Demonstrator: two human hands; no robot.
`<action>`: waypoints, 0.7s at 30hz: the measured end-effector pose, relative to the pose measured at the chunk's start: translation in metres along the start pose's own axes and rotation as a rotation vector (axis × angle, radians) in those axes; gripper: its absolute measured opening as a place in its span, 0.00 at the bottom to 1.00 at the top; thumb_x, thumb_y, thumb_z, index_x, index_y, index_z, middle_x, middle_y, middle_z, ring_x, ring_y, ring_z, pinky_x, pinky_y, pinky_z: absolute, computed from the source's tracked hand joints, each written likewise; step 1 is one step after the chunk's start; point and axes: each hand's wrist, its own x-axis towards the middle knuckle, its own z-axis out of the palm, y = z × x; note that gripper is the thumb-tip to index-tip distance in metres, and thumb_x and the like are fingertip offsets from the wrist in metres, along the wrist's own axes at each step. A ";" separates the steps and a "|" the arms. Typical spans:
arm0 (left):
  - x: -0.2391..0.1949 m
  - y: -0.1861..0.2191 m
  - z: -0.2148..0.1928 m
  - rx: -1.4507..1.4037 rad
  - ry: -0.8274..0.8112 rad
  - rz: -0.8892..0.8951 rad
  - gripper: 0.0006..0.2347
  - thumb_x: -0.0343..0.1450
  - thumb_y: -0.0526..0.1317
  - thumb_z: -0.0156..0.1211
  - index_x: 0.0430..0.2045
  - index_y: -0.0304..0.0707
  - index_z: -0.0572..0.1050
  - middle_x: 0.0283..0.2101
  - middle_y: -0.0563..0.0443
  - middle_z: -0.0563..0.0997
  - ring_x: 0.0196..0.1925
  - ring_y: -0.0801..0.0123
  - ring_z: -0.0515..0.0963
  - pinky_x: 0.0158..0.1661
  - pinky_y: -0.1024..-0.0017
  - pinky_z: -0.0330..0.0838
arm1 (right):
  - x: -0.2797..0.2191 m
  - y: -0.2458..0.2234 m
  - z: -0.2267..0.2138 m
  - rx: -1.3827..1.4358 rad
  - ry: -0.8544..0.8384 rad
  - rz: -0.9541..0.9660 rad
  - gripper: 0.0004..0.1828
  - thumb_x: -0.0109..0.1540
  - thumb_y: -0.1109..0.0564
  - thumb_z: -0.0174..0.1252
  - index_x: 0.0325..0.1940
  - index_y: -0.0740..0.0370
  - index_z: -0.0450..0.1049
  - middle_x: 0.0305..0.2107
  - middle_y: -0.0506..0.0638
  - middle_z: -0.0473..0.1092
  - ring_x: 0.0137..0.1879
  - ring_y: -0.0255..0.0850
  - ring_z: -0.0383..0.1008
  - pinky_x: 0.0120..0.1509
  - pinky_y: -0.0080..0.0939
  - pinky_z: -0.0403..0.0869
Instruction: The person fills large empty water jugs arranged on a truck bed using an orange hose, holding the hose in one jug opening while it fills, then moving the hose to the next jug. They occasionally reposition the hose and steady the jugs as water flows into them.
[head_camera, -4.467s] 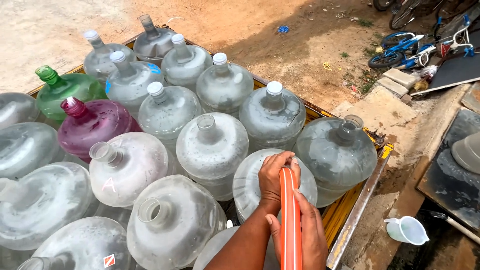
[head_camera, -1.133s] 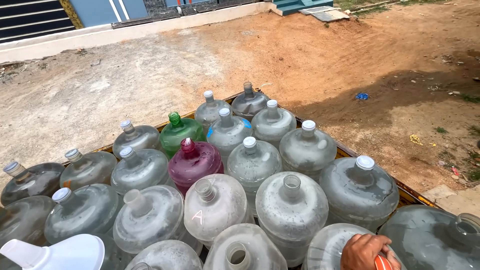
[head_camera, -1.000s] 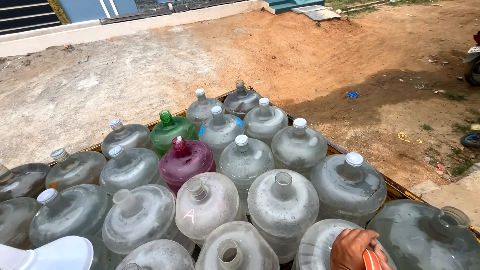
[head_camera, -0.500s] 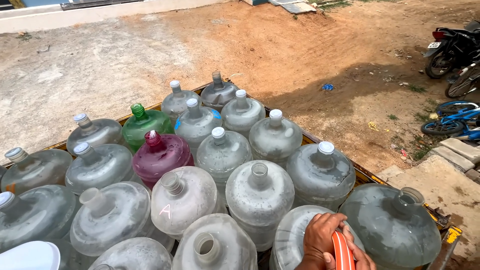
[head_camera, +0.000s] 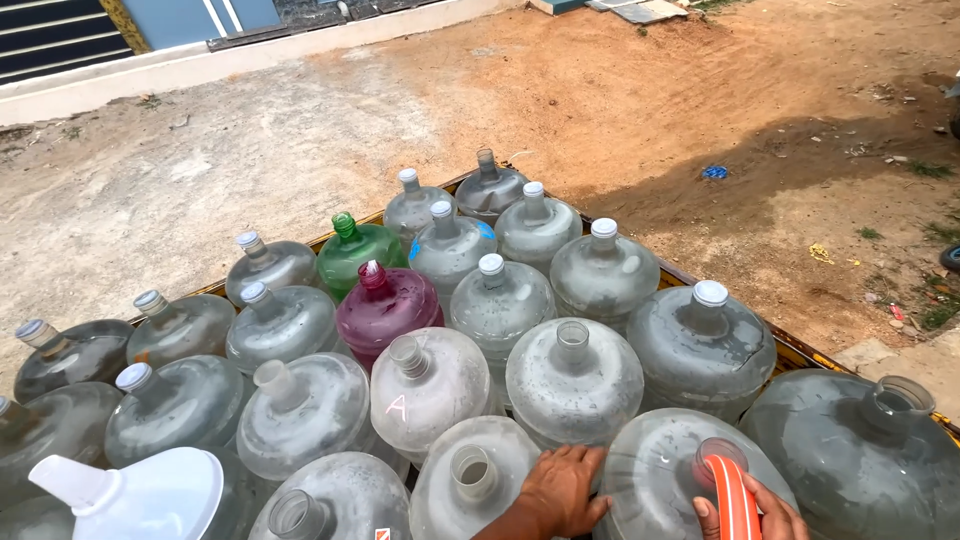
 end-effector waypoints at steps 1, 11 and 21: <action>-0.008 -0.007 0.001 0.135 -0.097 0.081 0.28 0.71 0.49 0.60 0.64 0.37 0.64 0.61 0.39 0.71 0.69 0.50 0.63 0.70 0.53 0.51 | 0.000 0.013 0.000 -0.023 0.007 -0.032 0.38 0.50 0.41 0.73 0.53 0.70 0.72 0.40 0.59 0.76 0.47 0.50 0.79 0.57 0.44 0.77; 0.025 -0.058 0.059 0.451 -0.265 0.251 0.17 0.77 0.44 0.45 0.60 0.43 0.72 0.54 0.47 0.80 0.67 0.61 0.69 0.74 0.54 0.42 | -0.008 0.086 0.012 0.182 -0.246 -0.131 0.42 0.43 0.42 0.76 0.51 0.71 0.71 0.41 0.57 0.78 0.54 0.45 0.80 0.67 0.45 0.74; 0.042 -0.089 0.098 0.528 -0.178 0.305 0.15 0.82 0.44 0.44 0.50 0.40 0.80 0.50 0.50 0.85 0.67 0.61 0.73 0.79 0.54 0.46 | 0.003 0.061 0.005 0.114 -0.386 0.176 0.43 0.40 0.44 0.77 0.52 0.72 0.76 0.39 0.59 0.81 0.53 0.49 0.81 0.65 0.49 0.73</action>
